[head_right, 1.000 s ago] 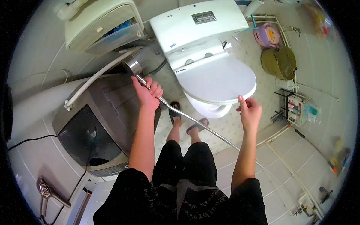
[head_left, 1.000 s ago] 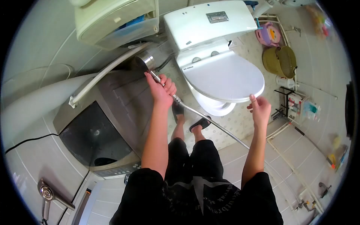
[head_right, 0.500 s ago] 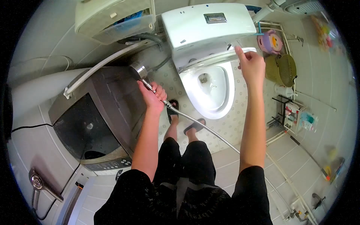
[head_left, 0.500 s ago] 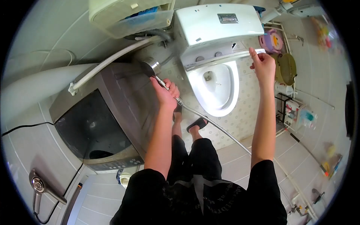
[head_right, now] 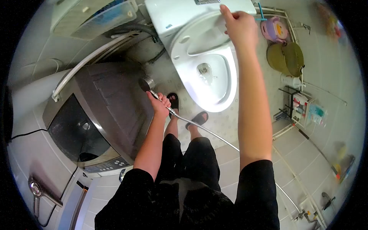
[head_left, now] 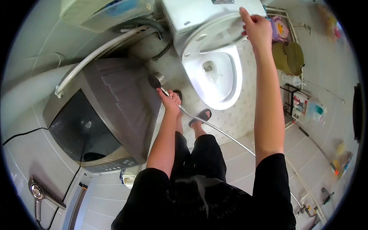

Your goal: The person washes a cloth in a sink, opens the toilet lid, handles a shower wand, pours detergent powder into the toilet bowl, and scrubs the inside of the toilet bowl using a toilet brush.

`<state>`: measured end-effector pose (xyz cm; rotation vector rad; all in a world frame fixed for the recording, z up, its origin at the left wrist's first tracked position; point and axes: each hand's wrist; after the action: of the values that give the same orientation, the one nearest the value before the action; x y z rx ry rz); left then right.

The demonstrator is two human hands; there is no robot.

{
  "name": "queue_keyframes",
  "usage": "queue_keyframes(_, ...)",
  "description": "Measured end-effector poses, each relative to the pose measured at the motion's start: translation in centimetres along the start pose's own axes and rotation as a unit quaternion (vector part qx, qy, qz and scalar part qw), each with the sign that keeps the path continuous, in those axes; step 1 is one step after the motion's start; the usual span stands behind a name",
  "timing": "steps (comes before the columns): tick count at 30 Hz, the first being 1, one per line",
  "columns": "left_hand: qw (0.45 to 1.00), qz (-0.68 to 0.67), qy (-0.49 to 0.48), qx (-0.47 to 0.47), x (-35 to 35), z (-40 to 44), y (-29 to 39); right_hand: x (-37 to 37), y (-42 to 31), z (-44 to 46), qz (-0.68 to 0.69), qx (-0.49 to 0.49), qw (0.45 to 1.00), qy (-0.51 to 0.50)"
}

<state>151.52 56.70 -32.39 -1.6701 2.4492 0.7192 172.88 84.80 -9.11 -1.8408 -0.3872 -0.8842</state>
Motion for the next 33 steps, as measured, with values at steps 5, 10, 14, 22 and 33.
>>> queue_keyframes(5, 0.999, 0.034, 0.015, 0.021, 2.0, 1.0, -4.0, -0.9, 4.3, -1.7, 0.252, 0.021, 0.966, -0.049)
queue_keyframes(10, 0.996, 0.079, 0.024, 0.044, 2.9, 1.0, -7.1, 0.2, 13.4, -6.7, 0.217, 0.061, 0.970, -0.095)
queue_keyframes(14, 0.991, 0.128, 0.025, 0.031, 2.7, 1.1, -8.9, 1.5, 21.6, -11.7, 0.160, -0.025, 0.980, -0.114)
queue_keyframes(22, 0.980, 0.188, 0.058, -0.016, 1.2, 0.1, -14.1, -0.2, 38.4, -26.4, -0.127, -0.057, 0.945, -0.297)
queue_keyframes(33, 0.968, 0.249, 0.019, 0.031, 3.7, -2.3, -24.0, 7.0, 49.9, -37.8, -0.118, -0.228, 0.913, -0.318)
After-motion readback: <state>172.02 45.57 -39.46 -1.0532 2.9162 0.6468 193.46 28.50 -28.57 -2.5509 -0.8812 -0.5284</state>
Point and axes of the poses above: each hand's wrist, its own z-axis towards the middle knuckle, its own x-axis out of the back of the hand, y = z × x, and after that the axes turned 10 degrees about -x, right-handed
